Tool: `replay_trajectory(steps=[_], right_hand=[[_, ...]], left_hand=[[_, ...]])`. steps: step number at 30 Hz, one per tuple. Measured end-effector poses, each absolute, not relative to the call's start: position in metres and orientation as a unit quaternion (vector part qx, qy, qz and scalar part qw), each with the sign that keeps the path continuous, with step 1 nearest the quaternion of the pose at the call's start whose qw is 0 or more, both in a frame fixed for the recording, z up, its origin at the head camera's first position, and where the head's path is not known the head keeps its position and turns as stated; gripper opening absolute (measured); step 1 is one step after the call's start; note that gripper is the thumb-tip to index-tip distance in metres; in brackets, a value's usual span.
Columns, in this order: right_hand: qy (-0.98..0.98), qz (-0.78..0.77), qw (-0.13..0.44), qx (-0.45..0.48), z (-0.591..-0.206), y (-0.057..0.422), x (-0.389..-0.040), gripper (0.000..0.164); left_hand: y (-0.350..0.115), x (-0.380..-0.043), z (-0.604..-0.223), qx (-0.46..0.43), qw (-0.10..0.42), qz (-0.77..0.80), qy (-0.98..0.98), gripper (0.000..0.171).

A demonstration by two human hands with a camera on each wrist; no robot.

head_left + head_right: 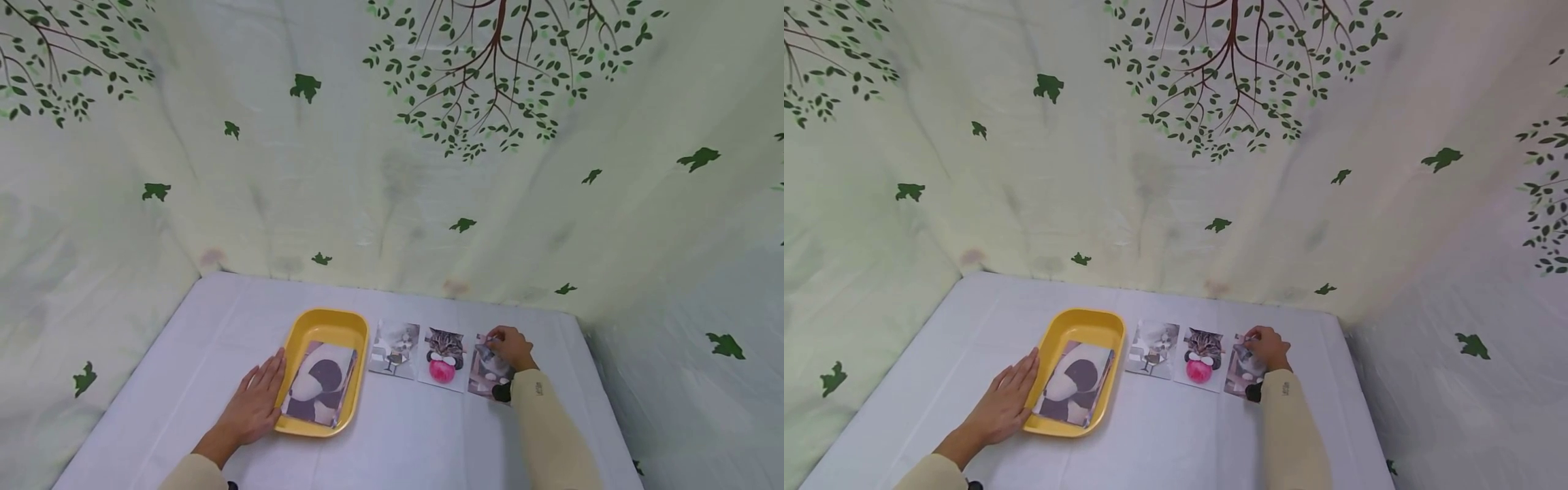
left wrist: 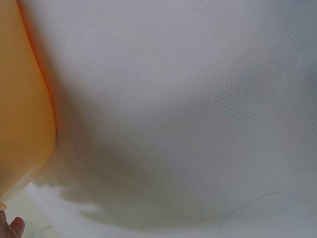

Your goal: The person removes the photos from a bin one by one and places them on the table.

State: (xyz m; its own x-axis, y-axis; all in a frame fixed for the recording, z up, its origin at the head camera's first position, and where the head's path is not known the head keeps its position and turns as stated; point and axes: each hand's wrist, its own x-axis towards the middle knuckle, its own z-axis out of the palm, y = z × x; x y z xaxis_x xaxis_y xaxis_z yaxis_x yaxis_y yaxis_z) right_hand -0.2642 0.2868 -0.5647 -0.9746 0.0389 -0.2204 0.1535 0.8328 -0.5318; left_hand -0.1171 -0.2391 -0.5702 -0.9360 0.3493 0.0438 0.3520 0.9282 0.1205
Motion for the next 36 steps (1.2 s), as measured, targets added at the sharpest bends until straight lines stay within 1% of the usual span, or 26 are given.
replay_trajectory(steps=[8, 13, 16, 18, 21, 24, 30, 36], right_hand=[[0.954, -0.274, 0.094, 0.082, -0.566, 0.279, -0.262, 0.023], [0.946, -0.300, 0.089, 0.085, -0.567, 0.276, -0.265, 0.023], [0.939, -0.328, 0.075, 0.077, -0.568, 0.269, -0.267, 0.022], [0.935, -0.344, 0.049, 0.067, -0.567, 0.260, -0.267, 0.021], [0.925, -0.378, 0.008, 0.050, -0.562, 0.238, -0.266, 0.022], [0.906, -0.423, -0.018, 0.024, -0.555, 0.208, -0.263, 0.022], [0.867, -0.494, -0.015, -0.061, -0.542, 0.143, -0.254, 0.022], [0.853, -0.507, 0.021, -0.124, -0.525, 0.081, -0.242, 0.021]], left_hand=[[-0.240, -0.118, -0.572, -0.175, 0.003, -0.062, -0.983, 0.079], [-0.239, -0.118, -0.571, -0.171, 0.004, -0.062, -0.983, 0.079], [-0.239, -0.117, -0.570, -0.169, 0.010, -0.064, -0.983, 0.078], [-0.238, -0.117, -0.570, -0.170, 0.017, -0.068, -0.983, 0.078], [-0.238, -0.117, -0.570, -0.171, 0.021, -0.067, -0.983, 0.078], [-0.238, -0.117, -0.571, -0.171, 0.024, -0.066, -0.983, 0.078], [-0.237, -0.116, -0.573, -0.166, 0.014, -0.069, -0.984, 0.078], [-0.238, -0.116, -0.570, -0.167, 0.006, -0.066, -0.984, 0.077]])
